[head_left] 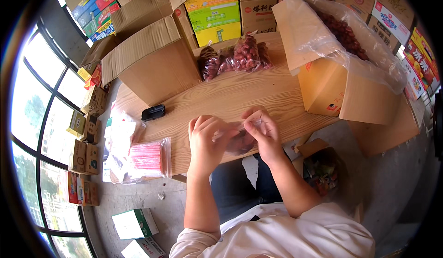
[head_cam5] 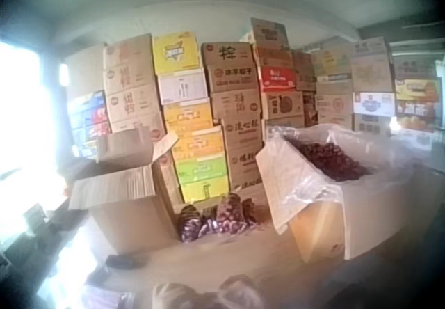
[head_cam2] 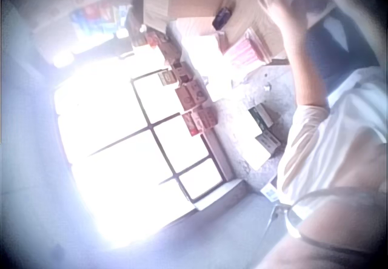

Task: The person repeatedly scoops dried red dates from a large cardboard box into small clear plastic bags. They seal each bag by hand and place it on a wooden table next to a growing pile of finished packages. The workspace is surrounded by stacks of cardboard boxes.

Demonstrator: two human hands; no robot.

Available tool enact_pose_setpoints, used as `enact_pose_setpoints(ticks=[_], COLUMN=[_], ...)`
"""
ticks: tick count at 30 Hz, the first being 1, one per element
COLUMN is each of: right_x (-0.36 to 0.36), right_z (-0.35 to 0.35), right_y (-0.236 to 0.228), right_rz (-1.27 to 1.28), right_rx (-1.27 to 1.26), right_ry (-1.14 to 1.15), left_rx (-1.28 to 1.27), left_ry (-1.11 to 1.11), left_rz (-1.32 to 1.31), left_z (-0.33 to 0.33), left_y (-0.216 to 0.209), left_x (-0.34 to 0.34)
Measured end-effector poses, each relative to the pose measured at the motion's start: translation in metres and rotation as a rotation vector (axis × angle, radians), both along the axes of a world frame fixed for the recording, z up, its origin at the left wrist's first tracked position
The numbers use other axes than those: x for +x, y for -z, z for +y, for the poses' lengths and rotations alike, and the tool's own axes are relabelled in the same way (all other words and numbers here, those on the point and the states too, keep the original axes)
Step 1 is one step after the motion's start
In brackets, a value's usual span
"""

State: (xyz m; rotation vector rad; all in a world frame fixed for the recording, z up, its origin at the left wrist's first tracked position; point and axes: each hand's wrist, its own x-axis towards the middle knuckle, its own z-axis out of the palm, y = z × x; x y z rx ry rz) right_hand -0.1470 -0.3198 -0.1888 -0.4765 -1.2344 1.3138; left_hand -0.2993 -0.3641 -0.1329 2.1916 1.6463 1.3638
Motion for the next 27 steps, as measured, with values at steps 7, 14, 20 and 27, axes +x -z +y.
enact_pose_setpoints(ticks=[7, 14, 20, 27], right_x=[0.006, 0.009, 0.008, 0.009], right_z=[0.008, 0.002, 0.005, 0.061], right_y=[0.002, 0.008, 0.012, -0.016], right_rz=[-0.102, -0.421, -0.527, -0.434], right_rx=[0.043, 0.09, 0.044, -0.004], right_ry=[-0.023, -0.244, -0.172, -0.099], left_rx=[0.023, 0.063, 0.118, 0.074], left_ry=[-0.035, -0.098, -0.114, -0.211], left_rz=[-0.055, -0.075, -0.179, -0.392], left_z=[-0.003, -0.002, -0.003, -0.021], left_y=[0.01, 0.015, 0.013, 0.027], left_x=[-0.013, -0.015, -0.017, -0.057])
